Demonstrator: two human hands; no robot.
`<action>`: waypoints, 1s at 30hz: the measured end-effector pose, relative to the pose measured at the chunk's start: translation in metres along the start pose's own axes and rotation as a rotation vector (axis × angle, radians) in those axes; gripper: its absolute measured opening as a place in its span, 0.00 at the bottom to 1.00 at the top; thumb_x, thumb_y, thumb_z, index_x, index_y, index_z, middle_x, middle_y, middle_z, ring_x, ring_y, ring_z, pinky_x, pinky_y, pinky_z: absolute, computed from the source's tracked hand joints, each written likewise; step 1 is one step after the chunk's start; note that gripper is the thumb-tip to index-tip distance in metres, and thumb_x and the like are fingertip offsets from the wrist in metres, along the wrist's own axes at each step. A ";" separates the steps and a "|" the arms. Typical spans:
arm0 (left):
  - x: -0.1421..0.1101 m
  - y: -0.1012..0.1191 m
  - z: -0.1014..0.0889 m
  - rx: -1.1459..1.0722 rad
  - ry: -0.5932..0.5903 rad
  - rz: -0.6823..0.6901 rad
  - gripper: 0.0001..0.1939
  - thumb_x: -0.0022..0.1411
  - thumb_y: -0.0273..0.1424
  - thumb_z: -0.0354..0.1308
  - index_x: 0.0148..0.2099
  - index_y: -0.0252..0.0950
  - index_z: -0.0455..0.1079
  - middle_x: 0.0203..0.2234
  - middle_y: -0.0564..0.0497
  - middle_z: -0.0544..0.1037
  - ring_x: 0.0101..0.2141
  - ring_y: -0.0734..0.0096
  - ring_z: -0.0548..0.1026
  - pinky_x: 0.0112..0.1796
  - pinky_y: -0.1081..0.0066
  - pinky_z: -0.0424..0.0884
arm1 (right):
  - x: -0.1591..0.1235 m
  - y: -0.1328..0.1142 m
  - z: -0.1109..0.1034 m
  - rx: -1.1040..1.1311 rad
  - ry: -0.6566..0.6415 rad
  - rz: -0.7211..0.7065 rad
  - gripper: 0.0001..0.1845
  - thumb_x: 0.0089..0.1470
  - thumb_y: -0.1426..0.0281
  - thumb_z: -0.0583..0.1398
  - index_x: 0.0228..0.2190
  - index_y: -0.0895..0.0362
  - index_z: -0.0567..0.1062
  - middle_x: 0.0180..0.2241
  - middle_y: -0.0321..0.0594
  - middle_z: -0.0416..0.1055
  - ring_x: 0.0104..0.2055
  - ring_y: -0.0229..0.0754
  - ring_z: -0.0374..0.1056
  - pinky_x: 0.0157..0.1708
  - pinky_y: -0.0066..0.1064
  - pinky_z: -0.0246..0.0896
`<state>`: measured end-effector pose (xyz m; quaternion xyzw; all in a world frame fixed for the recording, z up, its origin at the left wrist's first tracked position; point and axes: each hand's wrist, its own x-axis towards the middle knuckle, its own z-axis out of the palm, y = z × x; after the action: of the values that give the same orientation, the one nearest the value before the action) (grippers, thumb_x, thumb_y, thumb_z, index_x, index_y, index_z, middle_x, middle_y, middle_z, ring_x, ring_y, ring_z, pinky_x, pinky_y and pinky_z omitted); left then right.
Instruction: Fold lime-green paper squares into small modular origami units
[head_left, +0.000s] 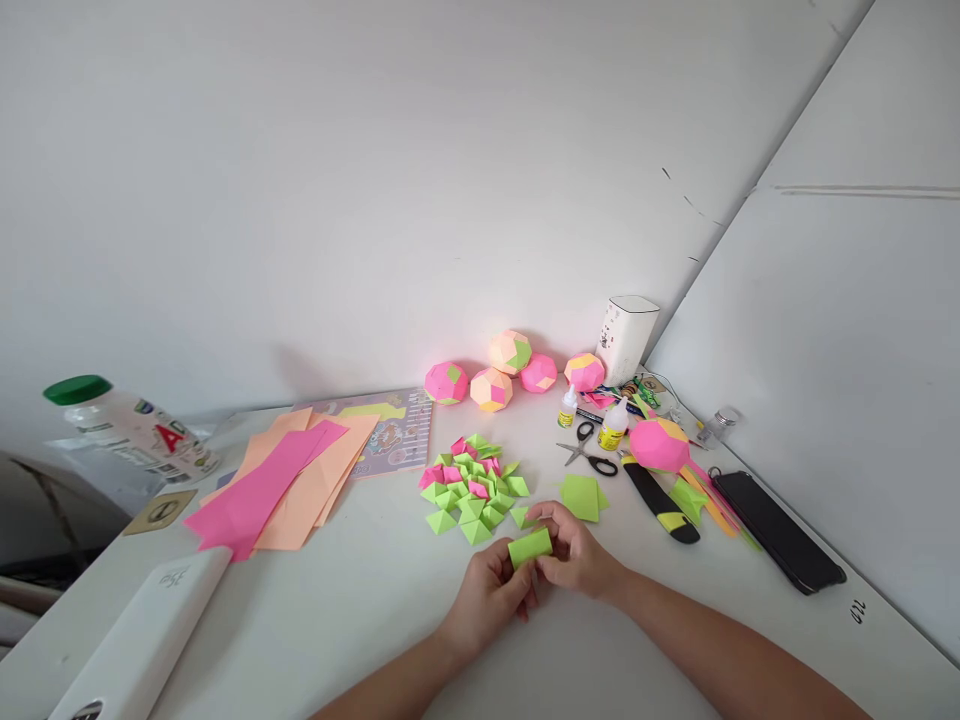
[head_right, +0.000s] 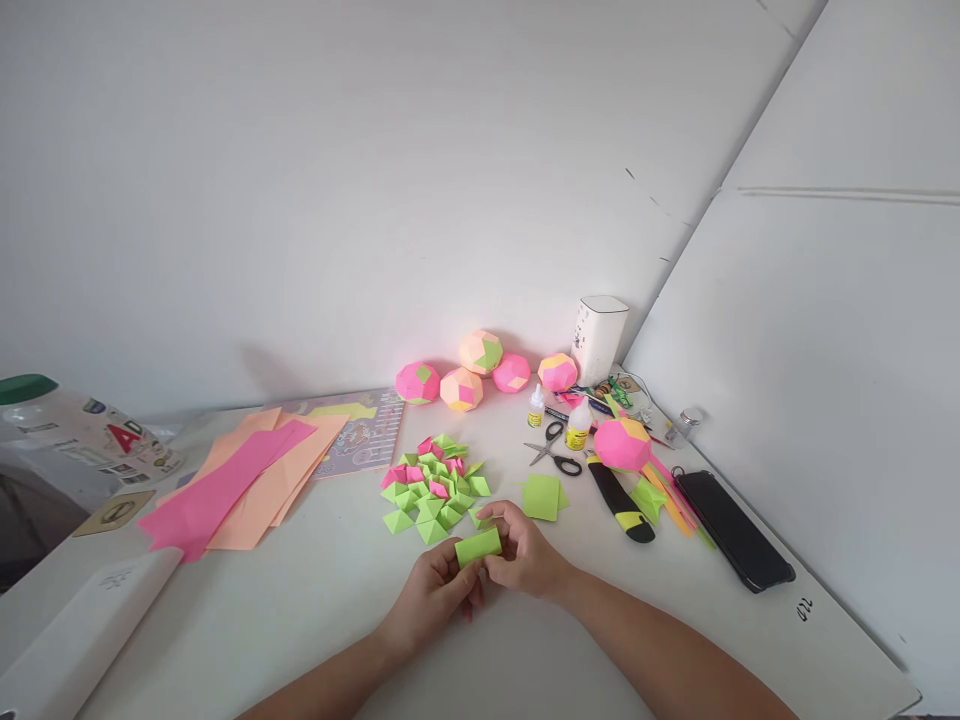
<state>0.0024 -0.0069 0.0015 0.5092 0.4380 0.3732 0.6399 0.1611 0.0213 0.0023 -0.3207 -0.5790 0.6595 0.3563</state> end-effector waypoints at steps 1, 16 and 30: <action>0.000 0.000 0.000 0.006 0.000 -0.004 0.12 0.56 0.38 0.54 0.29 0.34 0.61 0.15 0.55 0.71 0.16 0.77 0.66 0.18 0.76 0.64 | 0.000 0.000 0.000 -0.003 0.005 0.010 0.25 0.41 0.81 0.57 0.43 0.54 0.59 0.27 0.31 0.63 0.25 0.32 0.60 0.23 0.23 0.51; 0.000 -0.002 0.000 -0.153 0.080 0.011 0.07 0.54 0.33 0.54 0.31 0.35 0.60 0.09 0.60 0.65 0.13 0.78 0.62 0.16 0.77 0.61 | 0.009 0.011 -0.006 0.144 0.088 -0.070 0.20 0.41 0.79 0.57 0.38 0.55 0.61 0.23 0.28 0.62 0.19 0.30 0.57 0.20 0.23 0.54; -0.002 0.002 0.002 -0.129 0.066 0.010 0.13 0.53 0.39 0.57 0.29 0.35 0.61 0.13 0.57 0.67 0.16 0.76 0.65 0.17 0.75 0.63 | 0.002 -0.007 0.004 0.000 -0.136 0.041 0.12 0.53 0.61 0.57 0.32 0.59 0.68 0.25 0.37 0.68 0.27 0.39 0.66 0.28 0.30 0.59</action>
<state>0.0039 -0.0088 0.0040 0.4563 0.4315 0.4205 0.6548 0.1571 0.0217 0.0097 -0.2870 -0.5953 0.6869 0.3025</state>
